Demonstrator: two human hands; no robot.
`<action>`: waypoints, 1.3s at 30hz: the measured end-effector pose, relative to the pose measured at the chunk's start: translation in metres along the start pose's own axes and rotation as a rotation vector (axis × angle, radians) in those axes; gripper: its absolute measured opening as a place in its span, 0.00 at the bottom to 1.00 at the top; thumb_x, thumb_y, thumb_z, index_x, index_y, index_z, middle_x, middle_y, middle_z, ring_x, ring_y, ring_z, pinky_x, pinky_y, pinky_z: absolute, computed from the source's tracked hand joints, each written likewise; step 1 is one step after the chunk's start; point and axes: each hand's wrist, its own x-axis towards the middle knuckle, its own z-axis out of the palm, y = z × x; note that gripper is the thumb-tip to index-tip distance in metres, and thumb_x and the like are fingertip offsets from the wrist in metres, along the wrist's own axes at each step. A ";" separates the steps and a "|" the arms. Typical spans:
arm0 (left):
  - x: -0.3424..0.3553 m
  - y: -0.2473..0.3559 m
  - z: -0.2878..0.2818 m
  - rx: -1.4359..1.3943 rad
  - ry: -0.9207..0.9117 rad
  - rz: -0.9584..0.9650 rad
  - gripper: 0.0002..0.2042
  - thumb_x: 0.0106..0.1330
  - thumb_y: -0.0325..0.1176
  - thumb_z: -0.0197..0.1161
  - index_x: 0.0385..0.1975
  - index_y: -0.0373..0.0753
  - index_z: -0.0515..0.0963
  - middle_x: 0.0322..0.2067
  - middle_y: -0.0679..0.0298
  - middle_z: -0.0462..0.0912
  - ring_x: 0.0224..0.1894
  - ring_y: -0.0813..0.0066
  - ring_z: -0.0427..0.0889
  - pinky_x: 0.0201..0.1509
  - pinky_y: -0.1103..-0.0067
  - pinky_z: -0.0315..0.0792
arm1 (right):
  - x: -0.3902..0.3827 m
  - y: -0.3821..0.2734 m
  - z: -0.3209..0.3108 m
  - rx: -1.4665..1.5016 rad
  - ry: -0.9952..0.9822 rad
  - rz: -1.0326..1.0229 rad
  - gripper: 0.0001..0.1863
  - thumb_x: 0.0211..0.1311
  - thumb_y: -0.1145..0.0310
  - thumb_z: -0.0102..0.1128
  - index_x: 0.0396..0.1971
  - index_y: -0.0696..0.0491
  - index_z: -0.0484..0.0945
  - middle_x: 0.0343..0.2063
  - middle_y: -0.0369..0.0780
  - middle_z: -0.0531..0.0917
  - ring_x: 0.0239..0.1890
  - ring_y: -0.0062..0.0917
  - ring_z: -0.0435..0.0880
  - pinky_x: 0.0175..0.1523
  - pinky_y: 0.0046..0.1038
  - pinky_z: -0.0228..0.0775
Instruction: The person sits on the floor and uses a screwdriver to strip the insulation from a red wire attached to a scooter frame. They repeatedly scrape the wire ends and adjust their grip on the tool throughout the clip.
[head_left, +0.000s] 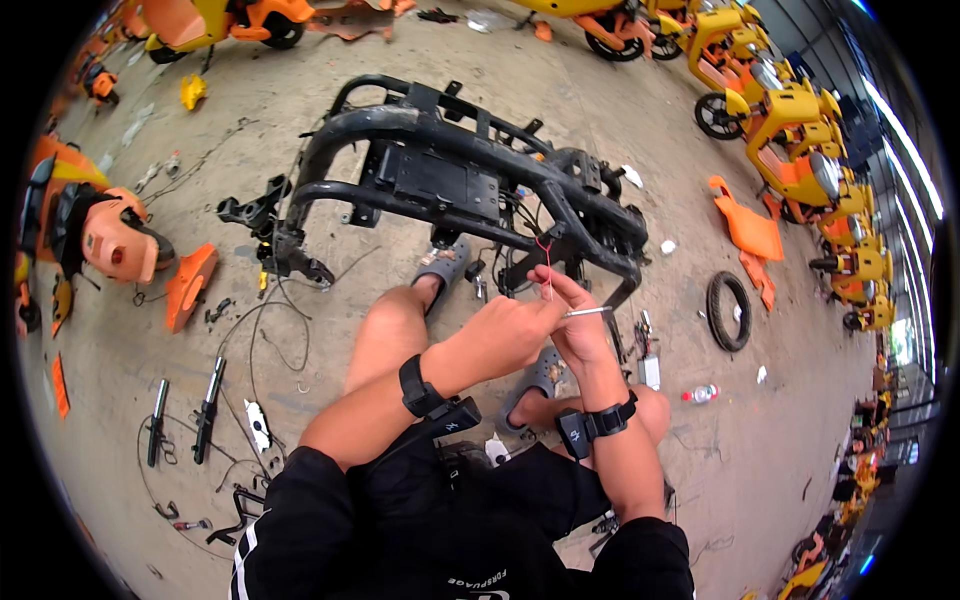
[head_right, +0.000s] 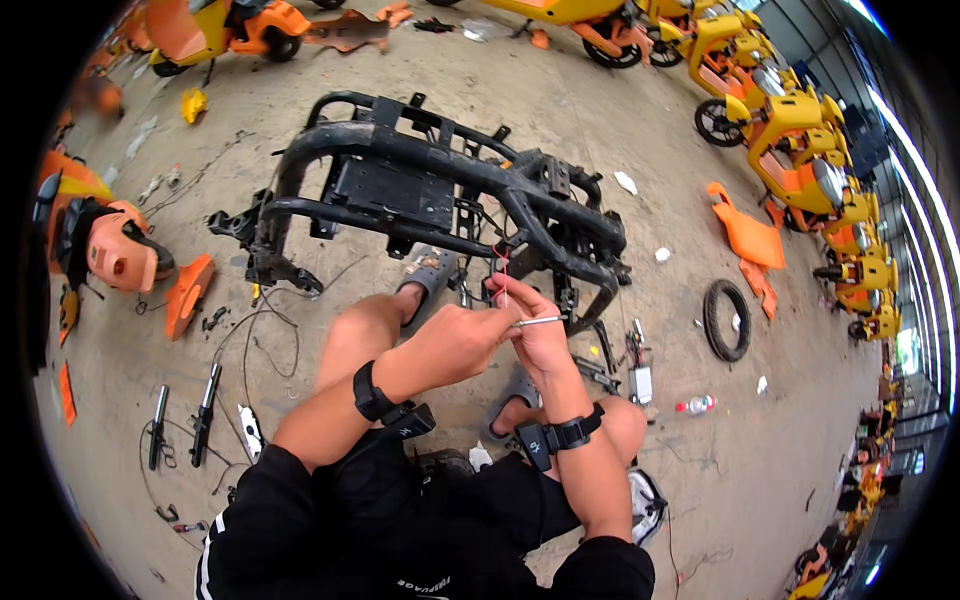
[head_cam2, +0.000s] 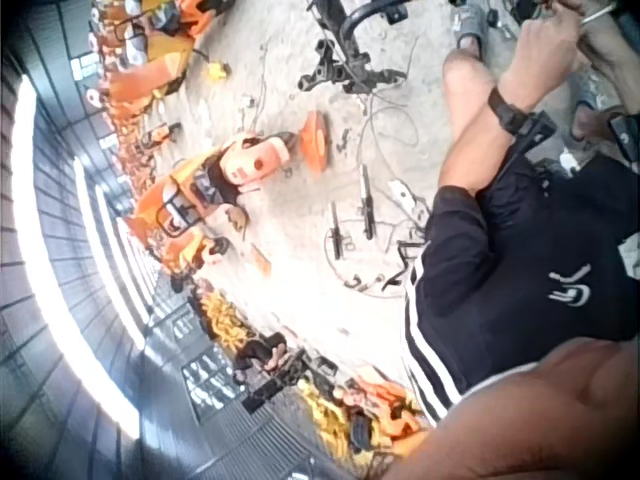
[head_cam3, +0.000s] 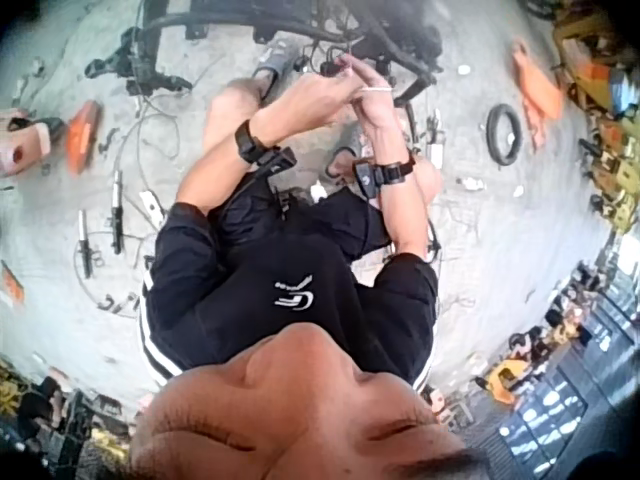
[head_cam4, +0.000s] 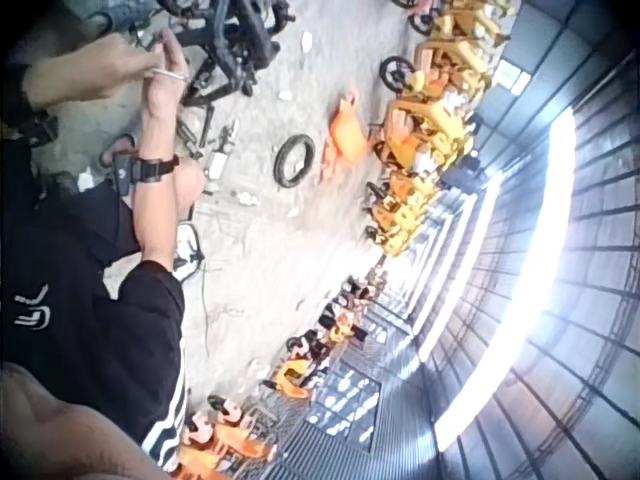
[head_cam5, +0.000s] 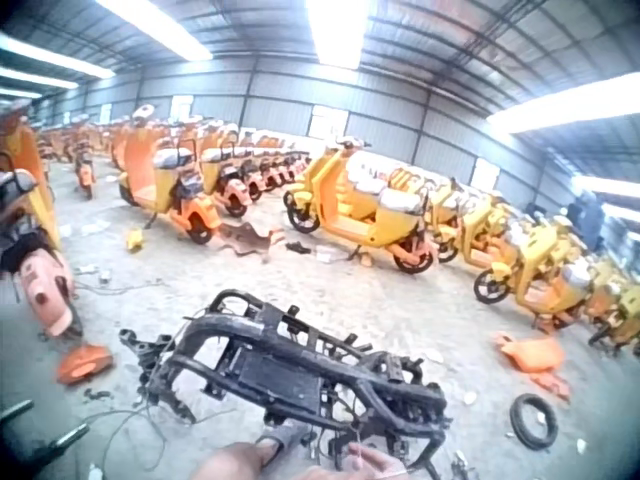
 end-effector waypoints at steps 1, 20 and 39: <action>0.002 -0.001 -0.002 0.018 0.009 0.015 0.11 0.57 0.24 0.62 0.39 0.31 0.71 0.21 0.54 0.79 0.22 0.54 0.81 0.23 0.68 0.73 | 0.006 0.005 -0.004 -0.004 -0.010 -0.032 0.18 0.68 0.73 0.59 0.56 0.59 0.76 0.52 0.40 0.81 0.49 0.20 0.80 0.52 0.23 0.72; 0.043 0.004 0.013 0.171 -0.053 0.061 0.10 0.54 0.35 0.59 0.27 0.34 0.81 0.26 0.50 0.83 0.31 0.51 0.83 0.35 0.59 0.75 | -0.048 0.029 -0.008 -0.940 -0.004 -0.448 0.18 0.60 0.77 0.56 0.50 0.63 0.70 0.42 0.46 0.75 0.43 0.32 0.74 0.47 0.31 0.70; 0.015 0.002 -0.031 -0.069 -0.192 -0.012 0.18 0.51 0.24 0.62 0.43 0.27 0.69 0.21 0.54 0.78 0.20 0.57 0.81 0.21 0.69 0.72 | -0.012 0.011 0.022 0.053 0.187 -0.080 0.10 0.67 0.76 0.59 0.46 0.61 0.81 0.44 0.43 0.85 0.35 0.13 0.77 0.42 0.17 0.70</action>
